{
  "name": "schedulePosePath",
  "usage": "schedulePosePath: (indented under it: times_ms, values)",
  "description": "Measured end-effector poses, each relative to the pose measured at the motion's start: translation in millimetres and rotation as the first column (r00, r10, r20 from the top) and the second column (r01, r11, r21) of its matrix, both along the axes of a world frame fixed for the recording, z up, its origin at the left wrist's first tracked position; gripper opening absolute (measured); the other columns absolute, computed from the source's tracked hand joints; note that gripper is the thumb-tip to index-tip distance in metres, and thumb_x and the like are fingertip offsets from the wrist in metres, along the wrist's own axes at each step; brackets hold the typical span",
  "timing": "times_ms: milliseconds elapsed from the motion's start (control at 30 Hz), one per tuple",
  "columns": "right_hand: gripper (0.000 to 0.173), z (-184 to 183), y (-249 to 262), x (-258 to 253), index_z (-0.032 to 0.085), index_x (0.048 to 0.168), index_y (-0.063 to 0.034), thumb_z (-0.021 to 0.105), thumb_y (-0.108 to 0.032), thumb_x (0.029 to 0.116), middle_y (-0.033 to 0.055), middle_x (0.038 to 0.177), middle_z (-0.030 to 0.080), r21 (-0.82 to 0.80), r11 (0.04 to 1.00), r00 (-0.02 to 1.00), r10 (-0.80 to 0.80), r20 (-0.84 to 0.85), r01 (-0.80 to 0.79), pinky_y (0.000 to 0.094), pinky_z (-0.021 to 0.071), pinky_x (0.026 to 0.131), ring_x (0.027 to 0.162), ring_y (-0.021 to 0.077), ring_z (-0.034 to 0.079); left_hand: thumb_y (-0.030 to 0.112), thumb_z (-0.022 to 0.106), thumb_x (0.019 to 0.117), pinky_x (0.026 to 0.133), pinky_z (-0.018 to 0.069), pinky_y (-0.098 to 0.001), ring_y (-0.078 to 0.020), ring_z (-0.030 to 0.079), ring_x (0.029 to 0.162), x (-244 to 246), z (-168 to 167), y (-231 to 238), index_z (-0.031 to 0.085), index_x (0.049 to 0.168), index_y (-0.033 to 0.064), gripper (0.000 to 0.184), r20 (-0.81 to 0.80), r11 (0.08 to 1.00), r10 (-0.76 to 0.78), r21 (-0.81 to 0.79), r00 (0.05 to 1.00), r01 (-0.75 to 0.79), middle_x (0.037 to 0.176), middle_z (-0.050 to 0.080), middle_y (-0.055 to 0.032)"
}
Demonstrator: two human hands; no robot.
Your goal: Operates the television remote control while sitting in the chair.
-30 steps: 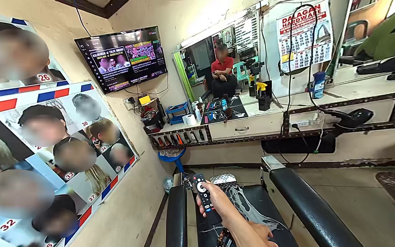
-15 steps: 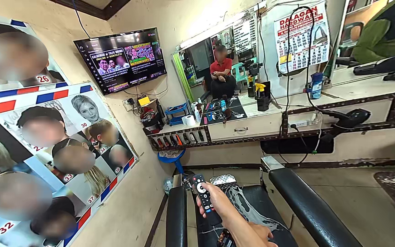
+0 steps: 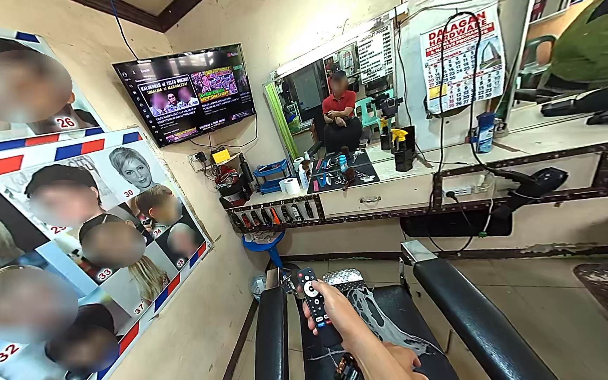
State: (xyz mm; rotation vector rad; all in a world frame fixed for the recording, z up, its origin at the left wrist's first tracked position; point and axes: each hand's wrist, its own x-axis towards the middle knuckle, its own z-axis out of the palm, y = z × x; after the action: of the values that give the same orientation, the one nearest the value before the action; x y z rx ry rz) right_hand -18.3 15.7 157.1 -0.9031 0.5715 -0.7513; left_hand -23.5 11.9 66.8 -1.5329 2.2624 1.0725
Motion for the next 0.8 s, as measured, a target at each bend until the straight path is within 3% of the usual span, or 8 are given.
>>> schedulePosePath:
  times_ms: [800]
  values:
    - [0.052, -0.2, 0.0, 0.7, 0.056, 0.131, -0.0035, 0.023, -0.040, 0.1140, 0.0111, 0.071, 0.062, -0.008, 1.000, 1.000, 0.005, -0.005, -0.005, 0.0314, 0.0558, 0.048, 0.053, 0.0197, 0.063, 0.033, 0.053, 0.1069, 0.110, 0.0436, -0.0562, -0.0381, 0.062, 0.126, 2.5, -1.6, 1.1, 0.059, 0.141, 0.0022, 0.047, -0.019, 1.000, 0.001, -0.015, 1.000, -0.001, 0.131, 0.066, -0.0236]
